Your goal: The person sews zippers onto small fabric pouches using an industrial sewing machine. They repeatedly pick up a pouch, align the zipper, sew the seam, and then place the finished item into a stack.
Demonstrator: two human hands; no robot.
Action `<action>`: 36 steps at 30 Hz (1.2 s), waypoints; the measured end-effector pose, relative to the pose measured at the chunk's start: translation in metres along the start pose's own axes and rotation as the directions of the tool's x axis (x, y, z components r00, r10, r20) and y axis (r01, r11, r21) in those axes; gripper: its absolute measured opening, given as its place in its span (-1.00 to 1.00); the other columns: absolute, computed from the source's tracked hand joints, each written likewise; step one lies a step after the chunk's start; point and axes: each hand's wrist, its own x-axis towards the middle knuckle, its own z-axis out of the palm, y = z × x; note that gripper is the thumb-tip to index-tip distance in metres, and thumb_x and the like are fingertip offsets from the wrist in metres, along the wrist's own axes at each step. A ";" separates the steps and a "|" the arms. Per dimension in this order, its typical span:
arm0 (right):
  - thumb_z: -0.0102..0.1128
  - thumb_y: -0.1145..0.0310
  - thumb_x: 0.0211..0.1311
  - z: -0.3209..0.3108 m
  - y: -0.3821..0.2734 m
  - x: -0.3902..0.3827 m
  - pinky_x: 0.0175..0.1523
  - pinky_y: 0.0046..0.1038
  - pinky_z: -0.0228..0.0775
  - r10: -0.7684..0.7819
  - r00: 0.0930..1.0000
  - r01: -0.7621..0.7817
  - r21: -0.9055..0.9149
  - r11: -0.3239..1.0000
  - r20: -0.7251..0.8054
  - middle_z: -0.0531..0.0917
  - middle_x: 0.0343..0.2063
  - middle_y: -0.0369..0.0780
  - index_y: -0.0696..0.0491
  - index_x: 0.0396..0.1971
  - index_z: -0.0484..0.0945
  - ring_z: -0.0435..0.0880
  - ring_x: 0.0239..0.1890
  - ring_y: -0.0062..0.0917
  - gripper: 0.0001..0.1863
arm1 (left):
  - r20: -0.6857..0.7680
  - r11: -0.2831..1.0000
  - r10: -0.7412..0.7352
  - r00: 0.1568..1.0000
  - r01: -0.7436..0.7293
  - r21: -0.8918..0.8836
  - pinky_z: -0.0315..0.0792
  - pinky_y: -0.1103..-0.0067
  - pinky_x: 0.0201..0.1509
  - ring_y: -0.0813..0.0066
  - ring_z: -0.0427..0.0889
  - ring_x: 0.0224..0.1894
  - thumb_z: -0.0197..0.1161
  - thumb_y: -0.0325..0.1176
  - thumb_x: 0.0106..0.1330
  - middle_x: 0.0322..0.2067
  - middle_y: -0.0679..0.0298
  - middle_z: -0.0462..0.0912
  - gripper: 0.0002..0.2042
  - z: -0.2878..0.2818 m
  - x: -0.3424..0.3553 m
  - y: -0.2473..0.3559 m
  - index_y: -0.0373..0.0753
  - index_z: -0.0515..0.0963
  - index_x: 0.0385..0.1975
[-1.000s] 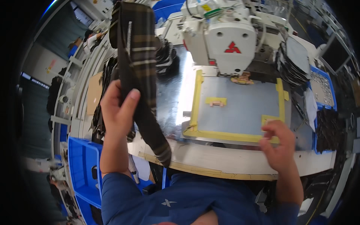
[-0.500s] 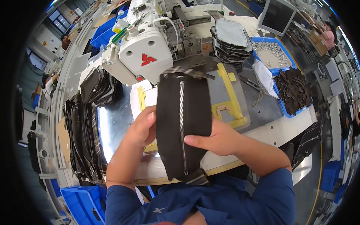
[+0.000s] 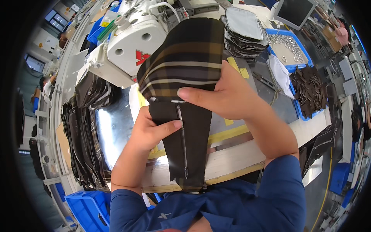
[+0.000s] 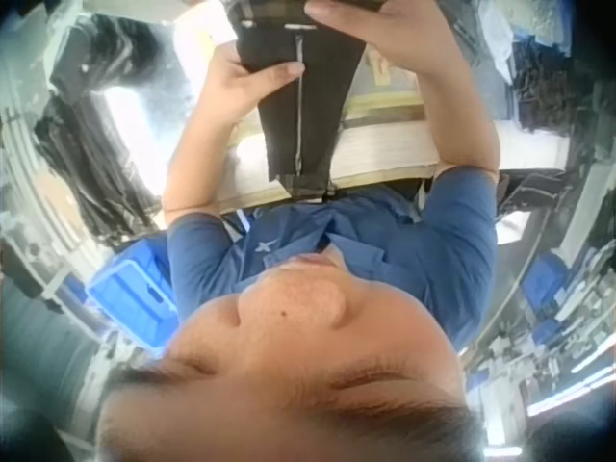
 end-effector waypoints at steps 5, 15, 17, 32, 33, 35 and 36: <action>0.32 0.30 0.52 -0.003 0.010 -0.004 -0.04 -0.42 0.67 0.417 0.903 -0.356 0.365 0.860 -0.103 0.79 -0.03 -0.26 0.12 0.17 0.64 0.81 -0.06 -0.50 -0.67 | -0.019 0.993 0.086 0.996 -0.085 0.078 0.61 0.53 -0.03 0.59 0.70 -0.15 0.50 -0.53 0.37 -0.18 0.26 0.83 -0.80 0.012 -0.004 -0.002 -0.38 0.74 -0.06; 0.64 0.47 0.09 0.002 0.006 -0.007 0.22 -0.39 0.53 0.278 0.946 -0.310 0.217 0.926 0.163 0.73 0.07 -0.20 0.17 0.25 0.54 0.67 0.13 -0.53 -0.31 | 0.073 0.898 0.290 0.954 -0.298 0.324 0.64 0.49 -0.09 0.39 0.79 -0.22 0.58 -0.55 0.25 -0.22 0.18 0.84 -0.78 0.013 -0.009 0.001 -0.35 0.77 -0.12; 0.62 0.47 0.10 0.003 0.003 -0.008 0.21 -0.40 0.53 0.301 0.940 -0.328 0.184 0.927 0.161 0.73 0.06 -0.20 0.18 0.26 0.53 0.66 0.11 -0.54 -0.31 | 0.101 0.841 0.366 0.925 -0.375 0.391 0.65 0.46 -0.09 0.28 0.82 -0.22 0.62 -0.53 0.20 -0.21 0.17 0.85 -0.73 0.015 -0.010 0.004 -0.33 0.78 -0.10; 0.47 0.37 0.23 0.010 -0.001 -0.023 -0.03 -0.28 0.56 0.199 0.963 -0.131 -0.330 0.935 0.181 0.74 -0.30 -0.18 0.09 0.23 0.55 0.67 -0.26 -0.38 -0.45 | 0.500 -0.297 0.733 0.461 -0.444 0.845 0.37 0.37 0.15 0.43 0.59 0.01 0.52 -0.30 0.13 -0.11 0.48 0.70 -0.76 0.013 -0.032 0.005 0.02 0.80 -0.16; 0.46 0.37 0.25 0.010 0.002 -0.024 -0.04 -0.26 0.55 0.157 0.968 -0.082 -0.345 0.935 0.195 0.73 -0.30 -0.16 0.10 0.22 0.55 0.67 -0.27 -0.35 -0.46 | 0.494 -0.268 0.717 0.491 -0.460 0.846 0.28 0.39 0.20 0.49 0.58 -0.06 0.45 -0.35 0.09 -0.17 0.55 0.69 -0.73 0.016 -0.033 0.004 0.05 0.82 -0.17; 0.45 0.36 0.27 0.010 0.009 -0.025 -0.02 -0.25 0.54 0.053 0.979 0.020 -0.349 0.937 0.197 0.72 -0.21 -0.11 0.11 0.21 0.55 0.66 -0.22 -0.29 -0.48 | 0.488 -0.276 0.733 0.474 -0.449 0.850 0.28 0.42 0.17 0.51 0.57 -0.10 0.42 -0.34 0.03 -0.20 0.55 0.69 -0.73 0.016 -0.033 0.002 0.04 0.83 -0.22; 0.44 0.35 0.28 0.011 0.012 -0.026 0.00 -0.24 0.53 -0.004 0.982 0.071 -0.349 0.934 0.189 0.72 -0.16 -0.09 0.12 0.21 0.55 0.65 -0.19 -0.27 -0.48 | 0.486 -0.281 0.741 0.463 -0.444 0.851 0.27 0.43 0.15 0.53 0.57 -0.12 0.40 -0.33 0.00 -0.21 0.55 0.69 -0.72 0.016 -0.033 0.002 0.03 0.84 -0.24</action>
